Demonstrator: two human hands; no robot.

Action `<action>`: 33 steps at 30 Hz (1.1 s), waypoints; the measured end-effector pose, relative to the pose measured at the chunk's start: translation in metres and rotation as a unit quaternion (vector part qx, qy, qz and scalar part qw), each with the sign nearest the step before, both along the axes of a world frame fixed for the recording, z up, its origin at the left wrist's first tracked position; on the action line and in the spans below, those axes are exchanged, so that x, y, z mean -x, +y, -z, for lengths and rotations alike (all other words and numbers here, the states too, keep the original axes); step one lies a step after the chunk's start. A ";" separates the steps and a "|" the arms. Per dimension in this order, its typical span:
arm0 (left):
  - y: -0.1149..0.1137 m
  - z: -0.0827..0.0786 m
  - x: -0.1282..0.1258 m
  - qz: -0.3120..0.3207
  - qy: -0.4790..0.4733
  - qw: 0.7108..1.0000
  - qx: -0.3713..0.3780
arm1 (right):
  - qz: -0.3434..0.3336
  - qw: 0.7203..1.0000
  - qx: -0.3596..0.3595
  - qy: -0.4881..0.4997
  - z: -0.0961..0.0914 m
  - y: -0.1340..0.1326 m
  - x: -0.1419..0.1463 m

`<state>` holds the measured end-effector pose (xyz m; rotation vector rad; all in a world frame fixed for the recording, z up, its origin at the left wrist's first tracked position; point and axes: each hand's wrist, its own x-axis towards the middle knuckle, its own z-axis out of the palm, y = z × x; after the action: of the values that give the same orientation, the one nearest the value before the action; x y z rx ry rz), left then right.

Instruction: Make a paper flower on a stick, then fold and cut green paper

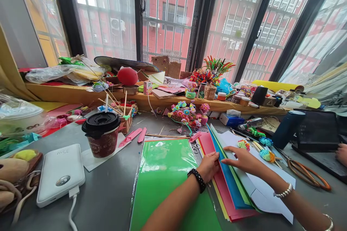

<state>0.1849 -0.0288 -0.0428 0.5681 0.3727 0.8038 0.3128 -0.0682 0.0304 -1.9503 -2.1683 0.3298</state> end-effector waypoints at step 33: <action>0.020 -0.022 0.029 -0.133 0.335 0.911 -0.202 | -0.025 0.999 0.025 -0.023 0.021 0.001 0.012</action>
<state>0.1554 -0.0086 -0.0207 1.2102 0.9419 0.9416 0.3007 -0.0669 0.0098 -1.9511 -2.2612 0.3531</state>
